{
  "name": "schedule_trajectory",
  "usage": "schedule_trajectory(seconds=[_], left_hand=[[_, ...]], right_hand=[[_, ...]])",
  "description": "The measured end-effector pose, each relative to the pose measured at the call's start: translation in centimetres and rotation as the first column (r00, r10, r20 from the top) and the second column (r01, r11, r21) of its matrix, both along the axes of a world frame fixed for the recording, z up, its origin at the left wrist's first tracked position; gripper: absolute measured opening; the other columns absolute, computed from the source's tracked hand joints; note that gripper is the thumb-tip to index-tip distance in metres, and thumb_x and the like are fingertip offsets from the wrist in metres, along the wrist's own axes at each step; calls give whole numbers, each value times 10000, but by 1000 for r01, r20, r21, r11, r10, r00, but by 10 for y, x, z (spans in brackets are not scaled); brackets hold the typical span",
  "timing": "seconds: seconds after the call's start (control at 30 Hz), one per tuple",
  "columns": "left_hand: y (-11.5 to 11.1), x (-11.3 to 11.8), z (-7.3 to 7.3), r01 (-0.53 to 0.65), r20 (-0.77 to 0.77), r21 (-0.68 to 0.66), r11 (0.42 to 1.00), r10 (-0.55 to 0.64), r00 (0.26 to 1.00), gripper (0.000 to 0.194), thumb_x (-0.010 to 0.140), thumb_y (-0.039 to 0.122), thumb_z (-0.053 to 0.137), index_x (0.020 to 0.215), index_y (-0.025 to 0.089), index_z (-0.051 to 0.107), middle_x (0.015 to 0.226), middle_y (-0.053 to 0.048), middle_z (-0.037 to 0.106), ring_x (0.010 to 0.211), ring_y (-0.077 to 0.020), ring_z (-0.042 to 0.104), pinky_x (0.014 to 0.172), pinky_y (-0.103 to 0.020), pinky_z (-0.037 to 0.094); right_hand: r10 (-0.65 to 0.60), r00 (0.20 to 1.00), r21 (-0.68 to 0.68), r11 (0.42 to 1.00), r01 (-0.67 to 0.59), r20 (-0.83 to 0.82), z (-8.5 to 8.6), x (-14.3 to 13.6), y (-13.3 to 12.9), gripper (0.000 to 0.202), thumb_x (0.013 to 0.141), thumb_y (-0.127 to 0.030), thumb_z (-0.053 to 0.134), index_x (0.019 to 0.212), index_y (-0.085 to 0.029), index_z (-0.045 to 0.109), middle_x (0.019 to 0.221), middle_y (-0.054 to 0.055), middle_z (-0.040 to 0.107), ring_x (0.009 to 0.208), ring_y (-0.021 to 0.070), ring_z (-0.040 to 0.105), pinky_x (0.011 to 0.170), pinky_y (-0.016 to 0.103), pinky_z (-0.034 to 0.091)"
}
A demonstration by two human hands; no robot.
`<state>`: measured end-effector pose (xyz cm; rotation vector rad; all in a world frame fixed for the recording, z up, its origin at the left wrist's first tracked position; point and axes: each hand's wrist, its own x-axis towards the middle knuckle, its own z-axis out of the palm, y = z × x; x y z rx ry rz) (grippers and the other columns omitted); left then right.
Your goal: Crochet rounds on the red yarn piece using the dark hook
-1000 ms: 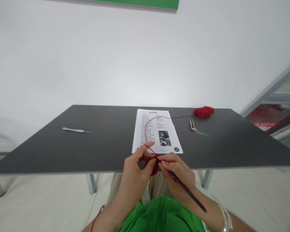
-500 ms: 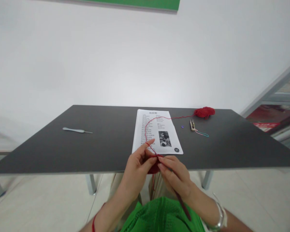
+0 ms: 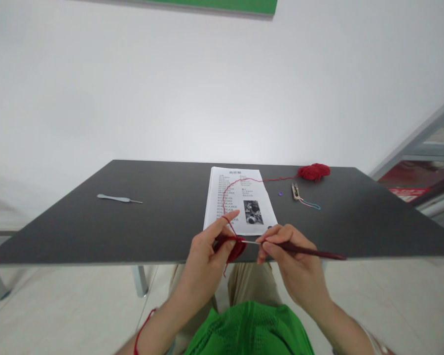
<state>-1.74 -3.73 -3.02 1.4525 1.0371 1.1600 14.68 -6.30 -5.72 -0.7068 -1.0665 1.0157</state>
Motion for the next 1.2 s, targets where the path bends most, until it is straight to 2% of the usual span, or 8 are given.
schedule_trajectory(seconds=[0.13, 0.2, 0.27, 0.33, 0.5, 0.57, 0.73, 1.2], left_hand=[[3, 0, 0, 57, 117, -83, 995, -47, 992, 464, 728, 94, 640, 1177, 208, 662, 681, 40, 595, 665, -126, 547, 709, -255, 440], [2, 4, 0, 68, 196, -151, 986, -38, 980, 495, 713, 115, 677, 1201, 189, 646, 669, 43, 597, 647, -117, 545, 680, -247, 442], [-2, 8, -1, 77, 276, -224, 972, -13, 961, 532, 686, 127, 714, 1211, 168, 640, 662, 35, 613, 644, -117, 553, 662, -245, 445], [-5, 12, -2, 94, 344, -288, 953, 11, 939, 570, 659, 138, 751, 1217, 167, 638, 653, 35, 616, 620, -111, 551, 625, -236, 439], [-3, 11, -4, 253, 528, -458, 852, 32, 849, 546, 625, 130, 797, 1155, 184, 683, 664, 44, 589, 571, -67, 519, 564, -193, 400], [2, 7, -4, 324, 576, -508, 798, 35, 816, 537, 600, 98, 796, 1124, 171, 700, 695, 28, 610, 600, -66, 544, 598, -183, 416], [12, -3, -3, 364, 606, -487, 794, 7, 795, 533, 582, 58, 776, 1098, 175, 710, 685, 23, 624, 583, -69, 558, 595, -174, 436], [20, -17, 1, 494, 550, -448, 745, -206, 809, 451, 591, 66, 760, 1034, 151, 735, 664, 16, 594, 543, -61, 520, 494, -155, 366]], right_hand=[[114, 980, -91, 987, -129, -161, 3, -6, 4, 88, 788, -163, 709, 741, -194, 641, 759, -2, 675, 571, 97, 620, 502, 204, 550], [66, 985, -43, 996, -73, -158, -3, -12, 5, 73, 802, -167, 692, 769, -207, 641, 781, -4, 671, 568, 98, 624, 490, 206, 553], [-90, 996, 113, 989, 92, -24, -13, -16, 4, 110, 826, -123, 649, 827, -233, 654, 837, 4, 671, 595, 110, 636, 493, 222, 560], [-321, 920, 380, 898, 220, 226, -25, -15, 4, 256, 824, -41, 616, 923, -270, 675, 892, 24, 695, 749, 152, 679, 613, 273, 597], [-494, 760, 672, 733, 103, 422, -38, -6, 12, 315, 827, -71, 624, 1019, -315, 680, 934, 52, 742, 802, 211, 706, 636, 349, 628], [-464, 808, 653, 745, 135, 362, -36, -8, 16, 272, 835, -80, 627, 950, -320, 683, 910, 34, 744, 777, 197, 708, 641, 346, 628], [-67, 998, 250, 966, 63, 5, -23, -16, 18, 113, 839, -151, 666, 869, -260, 667, 860, 7, 683, 591, 121, 655, 477, 247, 573], [125, 981, 258, 953, -161, 151, 2, 16, 13, 161, 794, -89, 710, 854, -235, 738, 822, 40, 732, 614, 146, 699, 533, 272, 602]])
